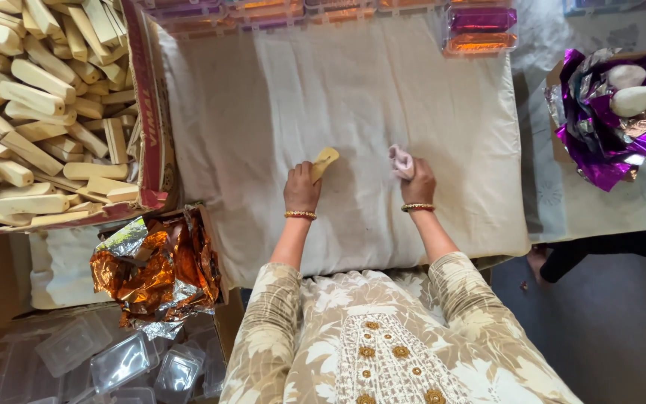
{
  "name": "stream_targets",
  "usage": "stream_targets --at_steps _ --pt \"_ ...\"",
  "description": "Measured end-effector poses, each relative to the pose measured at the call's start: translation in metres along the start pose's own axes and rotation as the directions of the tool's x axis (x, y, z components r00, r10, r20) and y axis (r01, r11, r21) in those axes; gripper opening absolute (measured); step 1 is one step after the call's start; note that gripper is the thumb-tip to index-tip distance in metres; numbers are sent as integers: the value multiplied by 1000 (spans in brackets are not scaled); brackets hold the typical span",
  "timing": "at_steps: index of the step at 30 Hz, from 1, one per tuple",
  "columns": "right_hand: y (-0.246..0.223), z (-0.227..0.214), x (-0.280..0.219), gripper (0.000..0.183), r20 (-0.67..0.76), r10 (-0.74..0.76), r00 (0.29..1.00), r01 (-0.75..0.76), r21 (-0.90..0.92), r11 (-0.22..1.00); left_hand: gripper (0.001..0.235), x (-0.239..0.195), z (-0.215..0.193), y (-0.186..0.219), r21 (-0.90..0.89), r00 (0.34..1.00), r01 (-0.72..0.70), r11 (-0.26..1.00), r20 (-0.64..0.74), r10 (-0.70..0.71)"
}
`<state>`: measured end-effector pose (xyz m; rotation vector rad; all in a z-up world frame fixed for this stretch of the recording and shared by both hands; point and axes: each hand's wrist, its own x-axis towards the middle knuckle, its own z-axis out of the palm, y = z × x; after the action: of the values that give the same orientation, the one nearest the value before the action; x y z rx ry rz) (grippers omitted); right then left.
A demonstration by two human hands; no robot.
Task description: Wrapping small rectangular blocks in foil and packaging them.
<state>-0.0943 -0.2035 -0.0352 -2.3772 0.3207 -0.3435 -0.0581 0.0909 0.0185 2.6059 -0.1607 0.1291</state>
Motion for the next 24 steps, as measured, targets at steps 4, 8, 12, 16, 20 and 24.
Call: stream_targets --at_steps 4,8,12,16,20,24 --pt "-54 -52 6 50 -153 -117 981 85 -203 976 48 -3 19 -10 21 999 38 999 28 -39" --pt "-90 -68 2 86 -142 -265 954 179 -439 881 51 1 40 -19 32 997 -79 996 12 79" --pt "-83 -42 -7 75 234 -441 866 475 -115 873 41 6 41 0 -54 957 -248 967 140 254" --pt "-80 -16 -7 69 302 -434 849 472 -62 879 48 5 39 24 -116 885 -390 914 229 406" --pt "-60 0 -5 59 313 -432 846 463 -27 886 47 -5 37 24 -119 926 -308 944 191 326" --pt "-70 -7 -1 57 315 -441 840 475 -35 879 61 -10 21 27 -145 969 -180 973 147 201"
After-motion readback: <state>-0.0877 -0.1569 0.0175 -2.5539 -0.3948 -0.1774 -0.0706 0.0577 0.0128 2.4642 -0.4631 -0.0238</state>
